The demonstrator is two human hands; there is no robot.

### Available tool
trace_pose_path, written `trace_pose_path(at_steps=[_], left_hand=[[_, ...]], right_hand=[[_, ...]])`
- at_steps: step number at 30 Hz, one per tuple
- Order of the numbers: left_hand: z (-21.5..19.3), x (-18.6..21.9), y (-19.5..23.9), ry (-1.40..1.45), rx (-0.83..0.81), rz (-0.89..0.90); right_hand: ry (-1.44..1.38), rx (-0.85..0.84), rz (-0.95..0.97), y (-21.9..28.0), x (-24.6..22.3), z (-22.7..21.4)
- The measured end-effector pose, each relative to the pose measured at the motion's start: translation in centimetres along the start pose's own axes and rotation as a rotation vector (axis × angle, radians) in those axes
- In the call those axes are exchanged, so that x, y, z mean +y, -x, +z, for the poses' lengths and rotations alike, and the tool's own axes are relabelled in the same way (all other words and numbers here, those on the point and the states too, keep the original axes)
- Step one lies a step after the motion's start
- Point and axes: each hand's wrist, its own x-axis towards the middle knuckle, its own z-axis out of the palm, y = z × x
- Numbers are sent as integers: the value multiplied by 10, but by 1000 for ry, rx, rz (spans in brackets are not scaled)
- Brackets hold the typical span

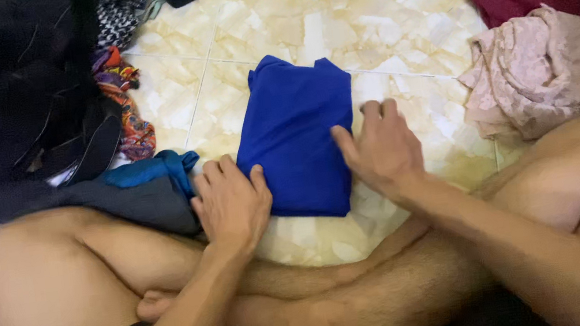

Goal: The person folds a pink lace garment and then a blue t-shirt on the floor. They smooth out the items and fold them into neat rectangles, placing the finished items aside.

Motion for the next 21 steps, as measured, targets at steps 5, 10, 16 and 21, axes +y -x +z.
trace_pose_path(at_steps=[5,10,16,21], left_hand=[[11,0,-9,204,-262,-218],[11,41,39,656,-756,-184],[-36,35,4,635,-418,-220],[-57,30,-8,692,-382,-451]], right_hand=[[-300,-539,372,-6,12,1],[-262,22,118,-30,40,20],[-47,-3,297,-22,44,-31],[185,-731,566,-3,20,-53]])
